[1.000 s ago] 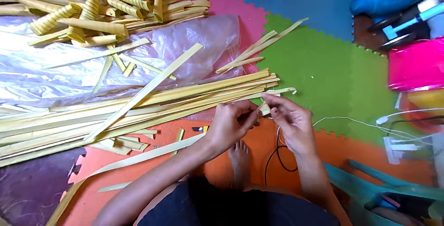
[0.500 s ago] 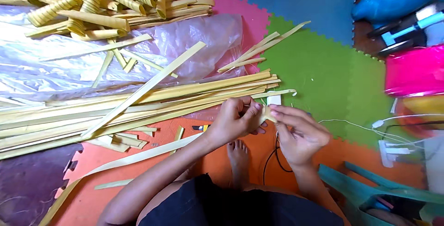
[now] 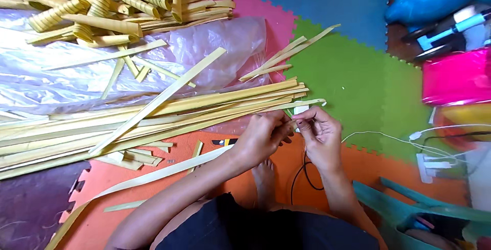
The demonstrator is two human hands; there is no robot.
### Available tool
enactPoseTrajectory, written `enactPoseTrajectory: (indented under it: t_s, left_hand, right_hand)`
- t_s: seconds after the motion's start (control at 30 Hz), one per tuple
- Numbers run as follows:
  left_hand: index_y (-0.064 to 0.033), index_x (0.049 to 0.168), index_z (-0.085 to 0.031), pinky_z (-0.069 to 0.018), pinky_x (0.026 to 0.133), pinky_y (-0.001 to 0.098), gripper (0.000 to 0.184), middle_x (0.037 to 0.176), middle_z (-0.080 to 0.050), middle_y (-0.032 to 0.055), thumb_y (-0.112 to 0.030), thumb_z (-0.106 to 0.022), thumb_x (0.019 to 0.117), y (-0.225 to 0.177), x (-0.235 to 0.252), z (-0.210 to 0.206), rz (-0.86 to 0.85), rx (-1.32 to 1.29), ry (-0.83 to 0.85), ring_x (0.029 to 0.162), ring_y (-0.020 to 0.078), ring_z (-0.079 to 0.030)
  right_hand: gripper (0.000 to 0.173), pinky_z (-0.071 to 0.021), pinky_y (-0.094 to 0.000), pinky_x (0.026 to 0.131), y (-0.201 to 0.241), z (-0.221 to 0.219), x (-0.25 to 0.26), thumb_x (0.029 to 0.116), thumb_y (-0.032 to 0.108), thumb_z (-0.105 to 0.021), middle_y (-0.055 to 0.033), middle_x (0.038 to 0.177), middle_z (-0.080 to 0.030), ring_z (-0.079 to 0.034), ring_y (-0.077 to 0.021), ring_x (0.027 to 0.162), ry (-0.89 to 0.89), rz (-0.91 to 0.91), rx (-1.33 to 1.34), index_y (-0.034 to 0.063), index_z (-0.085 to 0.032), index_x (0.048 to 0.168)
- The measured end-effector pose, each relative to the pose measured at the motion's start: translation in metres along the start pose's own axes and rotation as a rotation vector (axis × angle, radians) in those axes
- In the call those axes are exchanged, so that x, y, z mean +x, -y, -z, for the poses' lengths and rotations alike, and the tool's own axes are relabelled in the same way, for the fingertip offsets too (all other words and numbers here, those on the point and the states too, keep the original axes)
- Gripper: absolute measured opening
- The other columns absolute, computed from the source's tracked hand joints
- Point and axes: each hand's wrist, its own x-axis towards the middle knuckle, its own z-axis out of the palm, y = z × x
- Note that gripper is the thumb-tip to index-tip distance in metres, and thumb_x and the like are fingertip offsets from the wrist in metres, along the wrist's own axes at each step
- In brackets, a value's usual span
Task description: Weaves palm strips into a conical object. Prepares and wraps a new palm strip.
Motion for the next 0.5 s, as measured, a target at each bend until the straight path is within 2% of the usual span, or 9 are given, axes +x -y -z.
enactPoseTrajectory:
  t_s: [0.07,0.13,0.17,0.23,0.3,0.37,0.43,0.5]
  left_hand:
    - [0.0001,0.101,-0.065,-0.0598,0.070,0.0225,0.008,0.083,-0.073,0.0045,-0.007,-0.062,0.1004,0.003,0.000,0.001,-0.014,0.010,-0.015,0.073,0.0064,-0.071]
    - [-0.0021,0.096,-0.066,-0.0569,0.064,0.0200,0.008,0.079,-0.071,0.0018,-0.008,-0.063,0.1004,0.003,0.000,0.007,0.038,-0.050,0.010,0.067,0.0041,-0.067]
    - [-0.0018,0.094,-0.065,-0.0545,0.061,0.0189,0.010,0.075,-0.070,0.0016,-0.007,-0.061,0.1014,0.003,0.001,0.011,0.073,-0.109,0.045,0.063,0.0035,-0.064]
    - [-0.0006,0.091,-0.062,-0.0510,0.057,0.0167,0.014,0.069,-0.065,0.0012,-0.005,-0.057,0.1027,0.003,0.001,0.016,0.123,-0.225,0.126,0.058,0.0021,-0.060]
    - [0.0000,0.090,-0.061,-0.0482,0.055,0.0152,0.015,0.066,-0.063,0.0009,-0.003,-0.055,0.1028,0.002,0.001,0.016,0.167,-0.311,0.178,0.056,0.0011,-0.057]
    - [0.0011,0.091,-0.064,-0.0472,0.054,0.0143,0.013,0.066,-0.065,0.0004,-0.002,-0.057,0.1019,0.002,0.003,0.012,0.173,-0.369,0.181,0.055,0.0000,-0.057]
    - [0.0015,0.095,-0.067,-0.0502,0.058,0.0143,0.011,0.072,-0.068,0.0005,-0.003,-0.059,0.1011,0.004,0.003,0.010,0.099,-0.356,0.156,0.061,-0.0007,-0.060]
    - [0.0007,0.100,-0.071,-0.0536,0.065,0.0159,0.013,0.081,-0.071,0.0004,-0.007,-0.061,0.1000,0.003,0.003,0.011,-0.011,-0.224,0.108,0.070,-0.0009,-0.064]
  right_hand:
    - [0.011,-0.0541,-0.0157,0.068,0.000,-0.001,-0.003,0.0988,0.002,-0.057,0.0061,0.093,-0.065,-0.062,0.0009,0.078,0.013,-0.006,-0.004,0.0106,-0.063,0.100]
    - [0.012,-0.0568,-0.0177,0.073,0.001,0.006,-0.002,0.1010,0.008,-0.057,0.0083,0.096,-0.066,-0.064,0.0002,0.082,0.126,-0.060,0.114,0.0163,-0.064,0.106]
    - [0.012,-0.0580,-0.0200,0.079,0.001,0.012,-0.001,0.1008,0.015,-0.060,0.0087,0.102,-0.067,-0.066,-0.0013,0.088,0.219,-0.088,0.186,0.0190,-0.065,0.111]
    - [0.028,-0.0584,-0.0243,0.089,-0.001,0.021,0.000,0.0969,0.031,-0.070,0.0072,0.120,-0.063,-0.065,-0.0058,0.105,0.370,-0.082,0.251,0.0204,-0.067,0.123]
    - [0.029,-0.0589,-0.0259,0.091,-0.001,0.018,-0.004,0.0942,0.035,-0.073,0.0046,0.123,-0.063,-0.064,-0.0091,0.110,0.308,-0.015,0.197,0.0177,-0.071,0.118]
    - [0.017,-0.0592,-0.0246,0.087,0.000,0.010,-0.008,0.0957,0.031,-0.072,0.0055,0.112,-0.066,-0.066,-0.0082,0.105,0.150,0.059,0.111,0.0175,-0.072,0.105]
    - [0.009,-0.0600,-0.0232,0.083,-0.001,0.004,-0.010,0.0953,0.025,-0.073,0.0065,0.104,-0.066,-0.067,-0.0067,0.099,0.019,0.122,0.047,0.0172,-0.072,0.100]
    - [0.004,-0.0598,-0.0244,0.085,0.000,0.000,-0.009,0.0945,0.018,-0.073,0.0065,0.102,-0.066,-0.067,-0.0066,0.099,-0.060,0.180,-0.014,0.0159,-0.071,0.097]
